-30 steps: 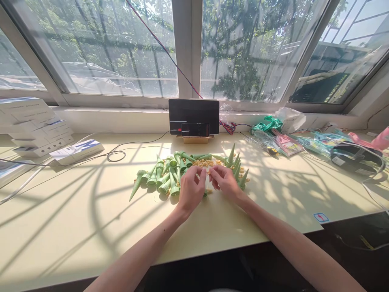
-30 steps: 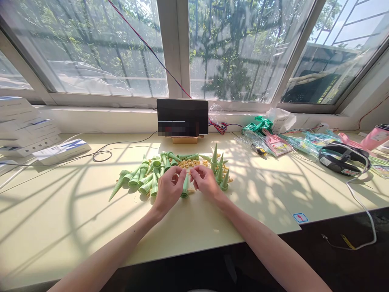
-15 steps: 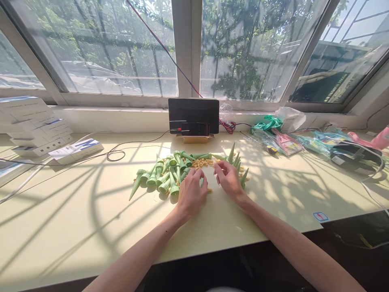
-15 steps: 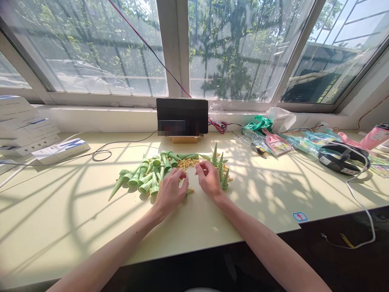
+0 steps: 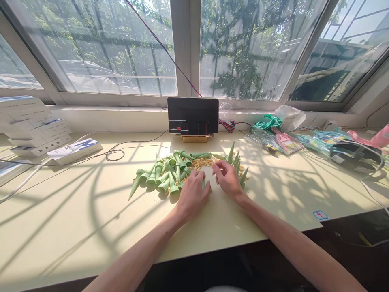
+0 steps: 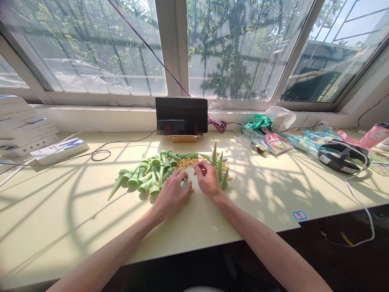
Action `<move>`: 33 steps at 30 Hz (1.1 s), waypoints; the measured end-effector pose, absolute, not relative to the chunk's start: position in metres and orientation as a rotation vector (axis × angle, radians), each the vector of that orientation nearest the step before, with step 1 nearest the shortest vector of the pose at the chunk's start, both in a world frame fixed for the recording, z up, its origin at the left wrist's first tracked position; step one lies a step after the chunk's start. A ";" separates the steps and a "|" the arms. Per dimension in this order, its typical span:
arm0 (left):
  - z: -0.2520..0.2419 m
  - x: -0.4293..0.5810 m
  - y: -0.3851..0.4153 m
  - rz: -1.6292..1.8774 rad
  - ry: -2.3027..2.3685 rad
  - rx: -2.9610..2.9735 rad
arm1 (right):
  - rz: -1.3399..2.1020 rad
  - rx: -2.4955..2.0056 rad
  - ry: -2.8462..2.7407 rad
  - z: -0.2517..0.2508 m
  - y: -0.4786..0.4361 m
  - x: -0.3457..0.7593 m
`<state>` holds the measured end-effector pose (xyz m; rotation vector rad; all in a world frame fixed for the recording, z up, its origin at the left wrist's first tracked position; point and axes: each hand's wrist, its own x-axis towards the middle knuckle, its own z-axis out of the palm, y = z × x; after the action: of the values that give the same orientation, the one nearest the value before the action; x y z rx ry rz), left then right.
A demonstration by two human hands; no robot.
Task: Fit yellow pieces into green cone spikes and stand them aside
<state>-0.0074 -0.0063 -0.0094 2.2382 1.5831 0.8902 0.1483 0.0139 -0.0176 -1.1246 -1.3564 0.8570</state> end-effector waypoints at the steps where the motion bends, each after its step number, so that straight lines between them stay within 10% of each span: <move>1: -0.009 -0.007 -0.007 0.888 1.574 2.228 | 0.854 -1.125 -1.361 -0.017 0.014 0.148; 33: -0.006 -0.007 -0.002 1.032 1.517 1.740 | 0.804 -1.100 -1.394 -0.016 0.012 0.148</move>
<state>-0.0071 -0.0022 -0.0057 1.7404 1.5167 1.0323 0.1478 0.0124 -0.0155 -1.1000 -1.3944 0.8038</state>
